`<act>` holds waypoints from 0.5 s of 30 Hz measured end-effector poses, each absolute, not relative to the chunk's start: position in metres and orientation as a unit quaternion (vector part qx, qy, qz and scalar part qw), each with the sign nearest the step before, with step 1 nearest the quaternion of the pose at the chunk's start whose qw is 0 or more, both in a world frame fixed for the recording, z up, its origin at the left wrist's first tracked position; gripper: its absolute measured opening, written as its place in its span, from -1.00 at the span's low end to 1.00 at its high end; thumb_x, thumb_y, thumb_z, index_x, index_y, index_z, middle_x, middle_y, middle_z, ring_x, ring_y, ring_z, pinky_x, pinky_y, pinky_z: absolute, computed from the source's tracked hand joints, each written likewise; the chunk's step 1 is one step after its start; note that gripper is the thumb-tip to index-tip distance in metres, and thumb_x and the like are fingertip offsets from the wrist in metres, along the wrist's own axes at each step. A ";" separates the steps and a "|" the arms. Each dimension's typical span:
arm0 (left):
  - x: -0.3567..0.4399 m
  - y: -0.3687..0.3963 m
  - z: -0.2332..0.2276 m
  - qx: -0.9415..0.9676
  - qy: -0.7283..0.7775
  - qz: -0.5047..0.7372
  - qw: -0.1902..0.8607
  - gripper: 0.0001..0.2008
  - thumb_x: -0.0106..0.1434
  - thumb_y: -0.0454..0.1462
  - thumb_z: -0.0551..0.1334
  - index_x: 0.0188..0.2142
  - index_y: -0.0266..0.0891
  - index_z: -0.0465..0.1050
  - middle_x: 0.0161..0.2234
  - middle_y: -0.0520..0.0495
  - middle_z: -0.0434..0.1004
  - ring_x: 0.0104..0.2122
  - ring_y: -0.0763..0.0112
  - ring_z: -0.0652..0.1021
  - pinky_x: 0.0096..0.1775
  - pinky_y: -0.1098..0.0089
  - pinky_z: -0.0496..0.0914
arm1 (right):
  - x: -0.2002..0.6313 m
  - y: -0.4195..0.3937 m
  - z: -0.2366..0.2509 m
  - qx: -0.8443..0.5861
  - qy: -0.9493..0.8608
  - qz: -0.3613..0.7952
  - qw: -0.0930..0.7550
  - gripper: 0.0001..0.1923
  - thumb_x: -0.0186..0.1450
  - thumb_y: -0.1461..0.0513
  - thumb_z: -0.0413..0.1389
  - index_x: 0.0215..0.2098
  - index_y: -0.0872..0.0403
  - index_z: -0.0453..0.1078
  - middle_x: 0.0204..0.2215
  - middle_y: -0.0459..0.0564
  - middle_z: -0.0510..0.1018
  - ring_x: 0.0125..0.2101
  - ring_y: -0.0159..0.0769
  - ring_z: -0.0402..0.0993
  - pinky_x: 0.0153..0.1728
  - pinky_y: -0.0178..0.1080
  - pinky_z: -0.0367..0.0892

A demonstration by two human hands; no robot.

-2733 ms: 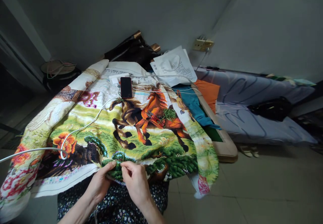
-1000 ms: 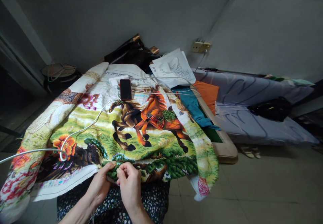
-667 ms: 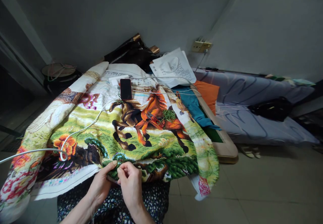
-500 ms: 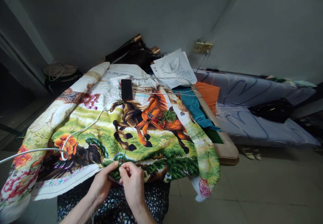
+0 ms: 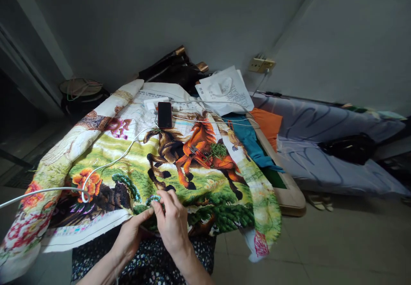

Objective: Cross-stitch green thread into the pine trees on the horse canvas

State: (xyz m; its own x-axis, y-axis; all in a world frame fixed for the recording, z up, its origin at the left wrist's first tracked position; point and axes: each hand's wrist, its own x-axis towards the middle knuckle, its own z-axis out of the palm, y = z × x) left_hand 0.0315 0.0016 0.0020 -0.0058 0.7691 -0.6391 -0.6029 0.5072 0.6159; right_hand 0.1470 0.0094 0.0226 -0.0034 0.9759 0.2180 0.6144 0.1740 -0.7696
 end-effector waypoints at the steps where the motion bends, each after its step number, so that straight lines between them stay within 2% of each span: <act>1: 0.031 0.001 0.002 0.081 0.513 0.493 0.698 -0.68 -0.20 -0.25 0.48 -0.40 -0.36 0.61 -0.47 -0.14 0.65 -0.48 0.25 0.56 -0.34 0.27 0.43 | 0.148 0.012 0.027 -0.588 -0.690 0.241 0.347 -0.80 0.33 0.23 0.02 -0.15 0.05 0.45 -0.33 -0.01 0.48 -0.36 -0.28 0.45 -0.34 -0.31 0.31; 5: 0.031 0.000 -0.003 0.080 0.517 0.510 0.683 -0.71 -0.22 -0.29 0.48 -0.43 -0.34 0.59 -0.51 -0.09 0.63 -0.52 0.30 0.54 -0.33 0.27 0.44 | 0.147 0.022 0.039 -0.585 -0.733 0.262 0.227 -0.86 0.24 0.35 0.10 -0.32 0.03 0.48 -0.38 -0.09 0.46 -0.39 -0.32 0.41 -0.35 -0.31 0.25; 8: 0.031 0.000 -0.008 0.077 0.514 0.514 0.682 -0.74 -0.22 -0.34 0.47 -0.45 -0.32 0.58 -0.55 -0.05 0.61 -0.54 0.33 0.53 -0.31 0.28 0.45 | 0.146 0.027 0.036 -0.585 -0.732 0.273 0.217 -0.81 0.19 0.41 0.06 -0.46 0.05 0.43 -0.45 -0.12 0.42 -0.43 -0.36 0.36 -0.37 -0.31 0.20; 10: 0.031 0.000 -0.011 0.067 0.502 0.512 0.693 -0.74 -0.21 -0.34 0.46 -0.44 -0.32 0.58 -0.53 -0.06 0.62 -0.51 0.30 0.55 -0.30 0.26 0.45 | 0.146 0.030 0.031 -0.573 -0.718 0.305 0.251 -0.80 0.17 0.42 0.04 -0.52 0.07 0.38 -0.48 -0.13 0.40 -0.45 -0.37 0.33 -0.40 -0.32 0.19; 12: 0.031 -0.001 -0.015 0.050 0.481 0.507 0.714 -0.73 -0.19 -0.32 0.46 -0.41 -0.32 0.58 -0.46 -0.09 0.64 -0.44 0.24 0.58 -0.26 0.24 0.45 | 0.148 0.035 0.027 -0.556 -0.664 0.381 0.323 -0.84 0.18 0.37 0.05 -0.53 0.07 0.35 -0.52 -0.14 0.40 -0.50 -0.39 0.32 -0.47 -0.35 0.20; 15: 0.030 -0.001 -0.021 0.027 0.447 0.499 0.742 -0.75 -0.13 -0.27 0.45 -0.40 -0.34 0.59 -0.41 -0.13 0.66 -0.33 0.19 0.60 -0.19 0.25 0.44 | 0.157 0.045 0.028 -0.511 -0.485 0.544 0.456 -0.85 0.25 0.15 0.10 -0.43 0.05 0.30 -0.52 -0.15 0.43 -0.64 -0.44 0.29 -0.69 -0.41 0.14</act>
State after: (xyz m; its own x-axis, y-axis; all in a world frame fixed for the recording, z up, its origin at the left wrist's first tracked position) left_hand 0.0299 -0.0008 -0.0207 0.1023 0.7639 -0.6372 -0.7162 0.5011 0.4857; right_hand 0.1574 0.0445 0.0283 -0.0620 0.9917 -0.1130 0.0000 -0.1132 -0.9936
